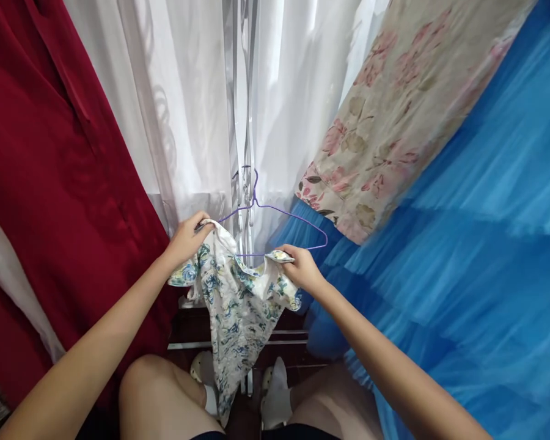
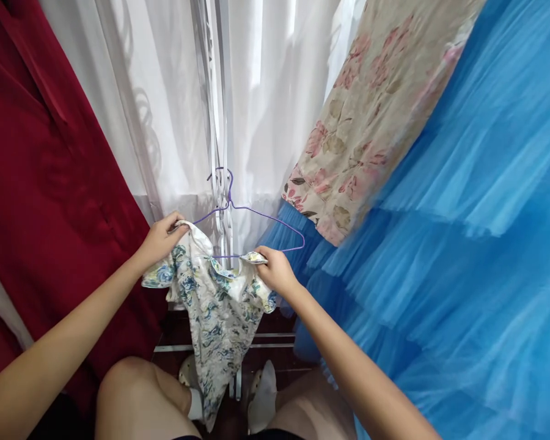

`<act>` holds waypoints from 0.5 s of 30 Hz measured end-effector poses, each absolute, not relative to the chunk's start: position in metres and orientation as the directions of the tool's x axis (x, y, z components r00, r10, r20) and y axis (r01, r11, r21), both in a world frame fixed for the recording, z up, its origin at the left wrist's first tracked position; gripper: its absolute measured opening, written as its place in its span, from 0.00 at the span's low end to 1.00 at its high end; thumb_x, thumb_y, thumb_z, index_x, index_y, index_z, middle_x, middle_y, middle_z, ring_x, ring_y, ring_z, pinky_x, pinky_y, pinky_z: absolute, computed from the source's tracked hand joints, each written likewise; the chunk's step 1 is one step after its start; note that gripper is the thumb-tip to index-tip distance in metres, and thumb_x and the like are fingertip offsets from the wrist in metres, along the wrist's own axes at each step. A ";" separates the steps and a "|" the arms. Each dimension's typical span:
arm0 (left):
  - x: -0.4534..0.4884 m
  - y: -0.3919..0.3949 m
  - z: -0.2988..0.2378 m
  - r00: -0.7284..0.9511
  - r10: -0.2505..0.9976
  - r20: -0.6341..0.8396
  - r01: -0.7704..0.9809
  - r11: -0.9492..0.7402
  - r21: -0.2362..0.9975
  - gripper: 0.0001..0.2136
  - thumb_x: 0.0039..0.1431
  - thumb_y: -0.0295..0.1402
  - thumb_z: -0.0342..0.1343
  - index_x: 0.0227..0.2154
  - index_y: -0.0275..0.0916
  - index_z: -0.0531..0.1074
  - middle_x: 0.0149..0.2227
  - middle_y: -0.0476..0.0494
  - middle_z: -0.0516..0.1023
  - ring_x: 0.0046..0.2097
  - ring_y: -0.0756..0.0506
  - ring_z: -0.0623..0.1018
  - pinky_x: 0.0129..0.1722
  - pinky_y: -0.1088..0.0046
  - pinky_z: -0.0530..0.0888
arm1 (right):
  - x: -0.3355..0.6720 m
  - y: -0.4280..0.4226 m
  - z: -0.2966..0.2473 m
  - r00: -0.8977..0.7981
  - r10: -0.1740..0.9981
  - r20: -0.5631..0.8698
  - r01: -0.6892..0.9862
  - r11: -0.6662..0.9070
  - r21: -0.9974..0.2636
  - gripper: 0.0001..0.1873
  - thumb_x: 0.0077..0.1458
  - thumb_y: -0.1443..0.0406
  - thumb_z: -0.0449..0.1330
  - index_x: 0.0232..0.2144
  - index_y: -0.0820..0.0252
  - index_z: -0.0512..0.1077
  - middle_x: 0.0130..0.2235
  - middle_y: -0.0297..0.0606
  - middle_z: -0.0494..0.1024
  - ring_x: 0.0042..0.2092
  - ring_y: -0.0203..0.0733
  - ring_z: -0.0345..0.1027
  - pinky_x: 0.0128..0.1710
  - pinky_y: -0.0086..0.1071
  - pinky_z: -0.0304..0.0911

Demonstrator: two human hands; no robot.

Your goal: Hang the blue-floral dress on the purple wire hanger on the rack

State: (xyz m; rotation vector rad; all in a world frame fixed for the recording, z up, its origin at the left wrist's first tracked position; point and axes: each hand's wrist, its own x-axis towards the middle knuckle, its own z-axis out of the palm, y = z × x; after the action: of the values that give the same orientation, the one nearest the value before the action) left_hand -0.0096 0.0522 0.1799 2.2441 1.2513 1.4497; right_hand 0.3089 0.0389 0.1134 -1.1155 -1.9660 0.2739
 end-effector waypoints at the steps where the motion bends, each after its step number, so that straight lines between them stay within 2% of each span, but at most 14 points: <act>1: -0.004 0.053 0.178 0.134 0.743 0.655 0.501 -0.622 0.602 0.09 0.59 0.39 0.55 0.36 0.39 0.70 0.30 0.51 0.72 0.32 0.48 0.70 0.33 0.76 0.64 | 0.315 0.036 0.112 -0.201 0.771 0.605 0.584 0.590 -0.558 0.20 0.49 0.72 0.54 0.44 0.60 0.76 0.35 0.38 0.81 0.35 0.44 0.73 0.36 0.33 0.64; 3: 0.002 0.057 0.173 0.100 0.778 0.620 0.377 -0.607 0.700 0.11 0.58 0.40 0.58 0.38 0.39 0.70 0.30 0.50 0.73 0.31 0.49 0.70 0.31 0.77 0.64 | 0.334 0.035 0.112 -0.015 0.725 0.689 0.557 0.578 -0.596 0.29 0.50 0.70 0.56 0.56 0.61 0.68 0.33 0.38 0.80 0.33 0.44 0.71 0.36 0.35 0.65; 4: 0.004 0.059 0.171 0.101 0.795 0.598 0.321 -0.595 0.737 0.12 0.57 0.41 0.59 0.38 0.39 0.71 0.31 0.50 0.74 0.31 0.49 0.71 0.30 0.77 0.65 | 0.344 0.037 0.114 0.090 0.698 0.711 0.556 0.557 -0.617 0.32 0.51 0.68 0.57 0.60 0.62 0.65 0.32 0.38 0.79 0.31 0.44 0.70 0.36 0.36 0.65; 6: 0.005 0.061 0.170 0.117 0.815 0.568 0.251 -0.577 0.777 0.13 0.55 0.42 0.61 0.36 0.38 0.73 0.32 0.48 0.75 0.32 0.48 0.73 0.31 0.76 0.66 | 0.364 0.044 0.123 0.225 0.648 0.728 0.573 0.516 -0.637 0.32 0.53 0.63 0.59 0.60 0.64 0.64 0.36 0.42 0.80 0.33 0.45 0.70 0.36 0.38 0.65; 8: 0.006 0.063 0.172 0.134 0.821 0.555 0.238 -0.571 0.786 0.13 0.55 0.43 0.62 0.35 0.37 0.75 0.33 0.46 0.76 0.34 0.47 0.74 0.32 0.75 0.67 | 0.378 0.052 0.135 0.237 0.620 0.748 0.599 0.513 -0.615 0.26 0.53 0.60 0.60 0.54 0.65 0.70 0.41 0.47 0.80 0.36 0.47 0.71 0.38 0.38 0.65; 9: 0.006 0.063 0.174 0.139 0.822 0.552 0.244 -0.569 0.785 0.14 0.55 0.43 0.62 0.35 0.37 0.75 0.33 0.46 0.76 0.34 0.46 0.74 0.33 0.75 0.68 | 0.381 0.055 0.141 0.221 0.612 0.760 0.616 0.516 -0.595 0.24 0.54 0.59 0.60 0.51 0.64 0.71 0.41 0.47 0.80 0.35 0.46 0.71 0.37 0.37 0.65; 13: 0.000 0.062 0.184 0.170 0.838 0.519 0.275 -0.546 0.791 0.14 0.55 0.43 0.62 0.34 0.36 0.76 0.34 0.45 0.77 0.36 0.45 0.75 0.34 0.75 0.69 | 0.379 0.060 0.166 0.197 0.577 0.793 0.689 0.494 -0.530 0.26 0.54 0.57 0.62 0.52 0.63 0.69 0.34 0.42 0.79 0.31 0.44 0.70 0.34 0.35 0.63; 15: -0.006 0.061 0.188 0.186 0.851 0.490 0.276 -0.524 0.806 0.13 0.55 0.43 0.62 0.34 0.36 0.77 0.33 0.46 0.77 0.36 0.46 0.74 0.33 0.76 0.69 | 0.378 0.061 0.177 0.128 0.659 0.741 0.697 0.472 -0.539 0.19 0.54 0.55 0.62 0.42 0.64 0.75 0.29 0.39 0.78 0.29 0.43 0.68 0.32 0.34 0.62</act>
State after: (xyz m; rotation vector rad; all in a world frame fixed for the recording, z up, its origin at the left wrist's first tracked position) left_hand -0.0062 0.0607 0.1883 1.9090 1.0540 1.3403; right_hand 0.3781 0.0615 0.1772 -1.2168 -1.5640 -0.0419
